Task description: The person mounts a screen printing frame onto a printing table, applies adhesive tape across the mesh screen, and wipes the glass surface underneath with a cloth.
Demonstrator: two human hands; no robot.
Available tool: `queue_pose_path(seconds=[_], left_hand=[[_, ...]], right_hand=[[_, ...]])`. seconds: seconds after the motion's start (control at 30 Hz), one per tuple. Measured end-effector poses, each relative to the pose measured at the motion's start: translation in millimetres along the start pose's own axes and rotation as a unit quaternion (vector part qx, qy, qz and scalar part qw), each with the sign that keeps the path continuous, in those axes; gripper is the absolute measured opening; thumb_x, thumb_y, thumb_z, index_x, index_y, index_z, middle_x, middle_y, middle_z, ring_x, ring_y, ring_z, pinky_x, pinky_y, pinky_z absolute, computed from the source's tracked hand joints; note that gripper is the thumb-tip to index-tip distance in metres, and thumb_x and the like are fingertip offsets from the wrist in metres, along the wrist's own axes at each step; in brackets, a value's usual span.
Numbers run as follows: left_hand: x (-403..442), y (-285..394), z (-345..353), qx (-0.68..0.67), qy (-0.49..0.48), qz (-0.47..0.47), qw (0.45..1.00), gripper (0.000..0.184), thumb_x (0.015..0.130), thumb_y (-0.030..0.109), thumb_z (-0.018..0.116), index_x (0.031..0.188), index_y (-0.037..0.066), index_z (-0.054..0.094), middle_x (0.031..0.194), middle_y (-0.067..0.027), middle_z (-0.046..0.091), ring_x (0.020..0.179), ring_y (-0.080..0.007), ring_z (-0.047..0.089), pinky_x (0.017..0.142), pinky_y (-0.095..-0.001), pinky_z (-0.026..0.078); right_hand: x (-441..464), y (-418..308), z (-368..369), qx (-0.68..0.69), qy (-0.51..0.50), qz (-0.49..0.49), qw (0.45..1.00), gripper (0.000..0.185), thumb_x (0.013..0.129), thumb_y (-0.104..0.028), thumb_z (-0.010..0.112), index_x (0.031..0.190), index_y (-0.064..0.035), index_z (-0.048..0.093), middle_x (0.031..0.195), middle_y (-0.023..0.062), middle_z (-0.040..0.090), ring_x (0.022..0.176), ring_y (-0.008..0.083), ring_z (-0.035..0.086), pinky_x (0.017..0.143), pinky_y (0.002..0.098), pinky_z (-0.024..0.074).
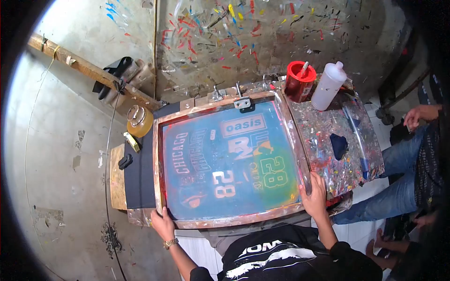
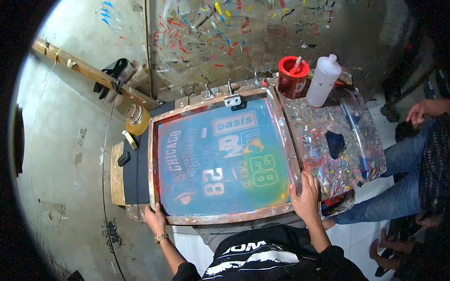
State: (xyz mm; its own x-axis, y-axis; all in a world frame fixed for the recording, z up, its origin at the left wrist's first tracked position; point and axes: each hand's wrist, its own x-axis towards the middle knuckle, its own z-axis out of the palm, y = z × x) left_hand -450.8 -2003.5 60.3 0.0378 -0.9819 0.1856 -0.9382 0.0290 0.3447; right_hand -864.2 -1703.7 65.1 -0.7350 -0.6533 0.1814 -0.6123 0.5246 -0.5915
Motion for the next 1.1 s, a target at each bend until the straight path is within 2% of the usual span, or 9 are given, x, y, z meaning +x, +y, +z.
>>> queue_pose_path(seconds=[0.13, 0.37, 0.57, 0.63, 0.77, 0.83, 0.9, 1.0, 1.1], left_hand=[[6.9, 1.0, -13.6, 0.003, 0.011, 0.034, 0.999, 0.038, 0.093, 0.026, 0.069, 0.106, -0.008, 0.062, 0.103, -0.0282, 0.065, 0.097, -0.0467, 0.061, 0.086, -0.0509, 0.047], [10.3, 8.2, -30.5, -0.014, -0.001, 0.026, 1.0, 0.038, 0.092, 0.025, 0.07, 0.104, -0.009, 0.062, 0.101, -0.0282, 0.064, 0.098, -0.0468, 0.06, 0.087, -0.0507, 0.046], [17.5, 5.3, -36.5, -0.02, -0.007, 0.027, 0.999, 0.038, 0.092, 0.025, 0.07, 0.105, -0.009, 0.062, 0.102, -0.0278, 0.064, 0.098, -0.0468, 0.06, 0.087, -0.0504, 0.045], [14.8, 12.6, -42.3, -0.021, -0.01, 0.03, 0.999, 0.038, 0.092, 0.025, 0.07, 0.105, -0.009, 0.061, 0.102, -0.0278, 0.064, 0.098, -0.0466, 0.06, 0.087, -0.0503, 0.045], [13.6, 11.4, -41.2, -0.024, 0.009, 0.041, 0.999, 0.038, 0.092, 0.024, 0.07, 0.107, -0.009, 0.061, 0.102, -0.0279, 0.064, 0.098, -0.0465, 0.06, 0.086, -0.0501, 0.045], [14.2, 9.6, -41.4, -0.016, 0.022, 0.054, 0.998, 0.038, 0.091, 0.024, 0.071, 0.106, -0.01, 0.062, 0.1, -0.0277, 0.064, 0.095, -0.0458, 0.06, 0.085, -0.0499, 0.046], [17.4, 13.6, -44.1, -0.009, 0.036, 0.067, 0.997, 0.038, 0.091, 0.024, 0.072, 0.105, -0.01, 0.062, 0.098, -0.0275, 0.064, 0.093, -0.0452, 0.061, 0.083, -0.0496, 0.046], [19.9, 26.0, -60.7, -0.028, 0.006, 0.038, 0.999, 0.038, 0.089, 0.025, 0.073, 0.102, -0.01, 0.063, 0.093, -0.0267, 0.065, 0.086, -0.0435, 0.061, 0.079, -0.0489, 0.046], [20.3, 34.8, -67.6, -0.017, -0.001, -0.006, 1.0, 0.041, 0.088, 0.028, 0.076, 0.104, -0.008, 0.067, 0.101, -0.0283, 0.068, 0.097, -0.0443, 0.063, 0.088, -0.0488, 0.047]], right_hand=[[2.3, -14.6, -10.7, 0.076, 0.0, 0.045, 0.996, 0.052, 0.088, -0.014, 0.069, 0.131, 0.0103, 0.053, 0.129, 0.0262, 0.056, 0.12, 0.0434, 0.056, 0.105, 0.0446, 0.043], [10.7, -20.7, -26.9, 0.077, -0.002, 0.031, 0.997, 0.049, 0.087, -0.014, 0.071, 0.129, 0.0082, 0.056, 0.127, 0.026, 0.057, 0.119, 0.0416, 0.057, 0.104, 0.0431, 0.0441], [12.5, -24.6, -31.9, 0.08, -0.029, 0.042, 0.996, 0.057, 0.087, -0.017, 0.072, 0.131, 0.0133, 0.052, 0.132, 0.0274, 0.054, 0.121, 0.0441, 0.056, 0.104, 0.0435, 0.0442], [13.5, -25.6, -32.5, 0.091, -0.011, 0.049, 0.995, 0.048, 0.086, -0.015, 0.072, 0.127, 0.0059, 0.059, 0.127, 0.0252, 0.058, 0.119, 0.0412, 0.058, 0.104, 0.0431, 0.0446], [17.1, -25.9, -37.9, 0.091, -0.013, 0.046, 0.995, 0.047, 0.086, -0.016, 0.073, 0.127, 0.0053, 0.06, 0.126, 0.0254, 0.058, 0.118, 0.0412, 0.058, 0.103, 0.0433, 0.0451], [17.2, -26.8, -40.7, 0.089, -0.037, 0.049, 0.994, 0.055, 0.087, -0.019, 0.072, 0.129, 0.0119, 0.055, 0.131, 0.0269, 0.055, 0.12, 0.0432, 0.057, 0.104, 0.0437, 0.0444], [18.8, -33.4, -46.6, 0.096, -0.042, 0.053, 0.993, 0.054, 0.087, -0.02, 0.072, 0.128, 0.0107, 0.056, 0.131, 0.0267, 0.055, 0.12, 0.0429, 0.057, 0.104, 0.0437, 0.0447], [20.6, -33.5, -52.2, 0.109, -0.05, 0.054, 0.991, 0.051, 0.088, -0.023, 0.072, 0.127, 0.0084, 0.059, 0.13, 0.0262, 0.056, 0.119, 0.0423, 0.058, 0.102, 0.0438, 0.0454], [25.6, -31.6, -59.2, 0.12, -0.054, 0.047, 0.99, 0.049, 0.088, -0.025, 0.073, 0.123, 0.0073, 0.062, 0.128, 0.0255, 0.057, 0.117, 0.0417, 0.059, 0.101, 0.0442, 0.0464]])
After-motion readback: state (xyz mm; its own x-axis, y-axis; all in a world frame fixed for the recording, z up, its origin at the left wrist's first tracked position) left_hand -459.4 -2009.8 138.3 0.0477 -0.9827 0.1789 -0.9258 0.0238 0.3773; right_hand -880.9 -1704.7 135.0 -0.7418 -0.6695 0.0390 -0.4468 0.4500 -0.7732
